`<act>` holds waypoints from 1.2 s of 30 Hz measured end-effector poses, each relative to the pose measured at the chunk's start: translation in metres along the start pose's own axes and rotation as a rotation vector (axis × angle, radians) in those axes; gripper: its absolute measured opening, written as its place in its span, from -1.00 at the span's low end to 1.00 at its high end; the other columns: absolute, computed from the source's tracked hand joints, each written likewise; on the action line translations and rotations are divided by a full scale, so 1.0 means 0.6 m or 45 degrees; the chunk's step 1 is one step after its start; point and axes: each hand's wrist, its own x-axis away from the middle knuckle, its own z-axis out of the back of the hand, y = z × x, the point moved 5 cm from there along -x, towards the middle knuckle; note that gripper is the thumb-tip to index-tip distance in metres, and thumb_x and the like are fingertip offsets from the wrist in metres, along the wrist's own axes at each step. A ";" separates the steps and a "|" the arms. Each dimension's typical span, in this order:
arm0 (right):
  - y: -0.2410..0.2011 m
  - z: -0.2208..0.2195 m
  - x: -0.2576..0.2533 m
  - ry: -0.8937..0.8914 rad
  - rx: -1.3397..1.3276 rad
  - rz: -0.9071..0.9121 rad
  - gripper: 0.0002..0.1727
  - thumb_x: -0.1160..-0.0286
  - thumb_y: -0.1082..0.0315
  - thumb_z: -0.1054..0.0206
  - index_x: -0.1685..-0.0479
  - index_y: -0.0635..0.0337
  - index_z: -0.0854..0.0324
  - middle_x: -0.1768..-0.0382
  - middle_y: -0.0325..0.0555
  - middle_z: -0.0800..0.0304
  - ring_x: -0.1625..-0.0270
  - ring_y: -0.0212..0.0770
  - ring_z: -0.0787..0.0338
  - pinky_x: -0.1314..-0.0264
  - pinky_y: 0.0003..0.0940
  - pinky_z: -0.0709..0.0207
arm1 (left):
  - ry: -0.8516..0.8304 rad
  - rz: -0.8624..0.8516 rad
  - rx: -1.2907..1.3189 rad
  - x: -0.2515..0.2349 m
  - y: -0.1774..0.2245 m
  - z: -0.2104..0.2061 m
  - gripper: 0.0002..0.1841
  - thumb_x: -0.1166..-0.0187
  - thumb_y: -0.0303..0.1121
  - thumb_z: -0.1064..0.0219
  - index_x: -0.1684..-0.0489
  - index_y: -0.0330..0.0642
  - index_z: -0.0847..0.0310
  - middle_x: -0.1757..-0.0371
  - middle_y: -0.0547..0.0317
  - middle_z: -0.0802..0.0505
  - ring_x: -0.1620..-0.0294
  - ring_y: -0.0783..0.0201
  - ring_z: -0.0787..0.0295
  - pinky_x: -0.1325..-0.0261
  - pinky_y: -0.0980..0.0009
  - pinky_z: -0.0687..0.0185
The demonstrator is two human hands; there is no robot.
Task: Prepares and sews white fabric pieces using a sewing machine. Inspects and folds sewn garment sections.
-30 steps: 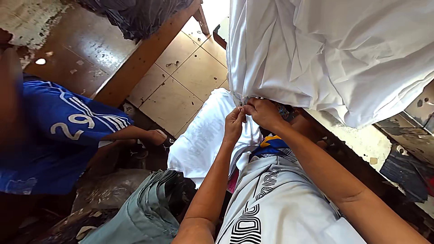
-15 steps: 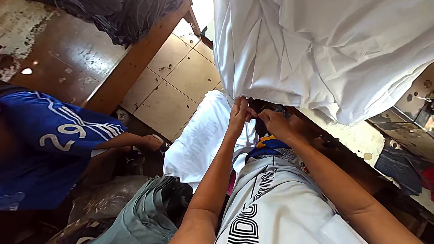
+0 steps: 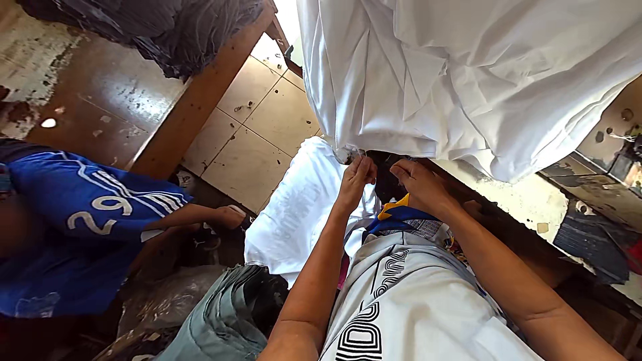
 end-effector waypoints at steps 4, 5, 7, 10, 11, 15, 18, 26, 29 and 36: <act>-0.021 -0.003 -0.002 -0.018 -0.048 0.053 -0.58 -0.85 -0.07 -0.06 -0.09 0.00 -0.72 0.44 -0.15 -0.63 0.50 -0.21 -0.58 0.48 -0.23 -0.50 | 0.004 0.050 -0.096 0.024 -0.030 0.019 -0.64 -0.87 -0.02 0.00 0.13 0.00 -0.61 0.27 0.26 -0.71 0.32 0.38 -0.64 0.20 0.41 -0.65; -0.029 -0.006 -0.009 -0.035 -0.038 0.059 -0.56 -0.85 -0.07 -0.05 -0.10 0.01 -0.73 0.43 -0.13 -0.64 0.48 -0.20 -0.60 0.43 -0.18 -0.52 | 0.013 0.052 -0.124 0.026 -0.031 0.021 -0.64 -0.87 -0.01 0.00 0.14 -0.01 -0.62 0.26 0.26 -0.73 0.31 0.38 -0.66 0.19 0.41 -0.66; -0.044 -0.016 -0.036 -0.078 0.015 0.094 -0.53 -0.86 -0.06 -0.03 -0.13 0.03 -0.77 0.33 -0.13 -0.73 0.30 -0.17 -0.70 0.15 -0.05 -0.61 | 0.029 0.043 -0.183 0.025 -0.026 0.021 -0.64 -0.88 -0.03 0.00 0.14 -0.02 -0.62 0.28 0.27 -0.74 0.31 0.38 -0.66 0.19 0.42 -0.66; -0.070 -0.034 -0.063 -0.011 0.164 0.235 -0.53 -0.84 -0.04 -0.07 -0.08 0.05 -0.82 0.08 -0.07 -0.89 -0.07 -0.12 -0.84 -0.26 0.13 -0.64 | 0.030 0.031 -0.215 0.022 -0.023 0.016 -0.65 -0.88 -0.08 -0.01 0.00 -0.07 -0.67 0.30 0.24 -0.76 0.31 0.37 -0.69 0.15 0.40 -0.70; -0.076 -0.040 -0.065 0.035 0.217 0.271 -0.54 -0.83 -0.02 -0.09 -0.02 0.07 -0.84 0.07 -0.04 -0.89 -0.11 -0.07 -0.85 -0.27 0.18 -0.62 | 0.028 0.034 -0.219 0.023 -0.025 0.016 -0.66 -0.89 -0.10 -0.02 -0.06 -0.08 -0.69 0.30 0.24 -0.77 0.31 0.37 -0.70 0.14 0.40 -0.70; -0.079 -0.048 -0.072 0.074 0.272 0.267 -0.56 -0.82 -0.01 -0.09 0.03 0.04 -0.83 0.13 -0.07 -0.88 -0.05 -0.06 -0.85 -0.17 0.17 -0.64 | 0.007 0.057 -0.322 0.024 -0.048 0.019 -0.65 -0.89 -0.18 -0.02 0.11 -0.14 -0.70 0.36 0.22 -0.75 0.38 0.34 -0.65 0.18 0.36 -0.65; -0.082 -0.054 -0.080 0.068 0.333 0.259 -0.53 -0.81 -0.05 -0.09 -0.06 0.05 -0.83 0.05 -0.06 -0.89 -0.14 -0.06 -0.84 -0.29 0.16 -0.61 | -0.010 0.112 -0.384 0.035 -0.065 0.014 -0.66 -0.88 -0.23 -0.04 0.17 -0.16 -0.72 0.38 0.25 -0.78 0.37 0.36 -0.70 0.12 0.34 -0.69; -0.063 -0.052 -0.059 0.139 0.535 0.155 -0.61 -0.83 0.04 -0.11 0.02 0.13 -0.73 0.13 0.09 -0.83 -0.01 0.12 -0.84 0.00 0.25 -0.68 | 0.341 0.167 -0.892 0.029 0.004 0.030 -0.58 -0.85 -0.09 -0.08 -0.37 -0.22 -0.57 0.18 -0.01 -0.84 0.33 0.16 -0.76 0.20 0.12 -0.73; -0.040 -0.042 -0.047 0.053 0.435 0.018 -0.60 -0.83 0.01 -0.13 -0.10 0.14 -0.71 0.08 0.10 -0.81 -0.02 0.13 -0.83 -0.03 0.26 -0.67 | 0.423 0.009 -0.654 -0.003 0.046 0.032 -0.50 -0.88 0.00 0.09 -0.25 -0.23 -0.60 0.36 0.17 -0.73 0.51 0.32 -0.56 0.41 0.34 -0.56; -0.019 -0.018 -0.007 0.051 0.208 0.007 -0.57 -0.81 -0.12 -0.09 -0.06 0.01 -0.68 0.29 -0.05 -0.76 0.32 -0.06 -0.77 0.29 0.06 -0.66 | 0.390 -0.144 -0.416 -0.018 0.046 0.010 -0.70 -0.86 -0.17 -0.08 0.21 -0.11 -0.64 0.44 0.28 -0.71 0.51 0.42 -0.51 0.43 0.50 -0.43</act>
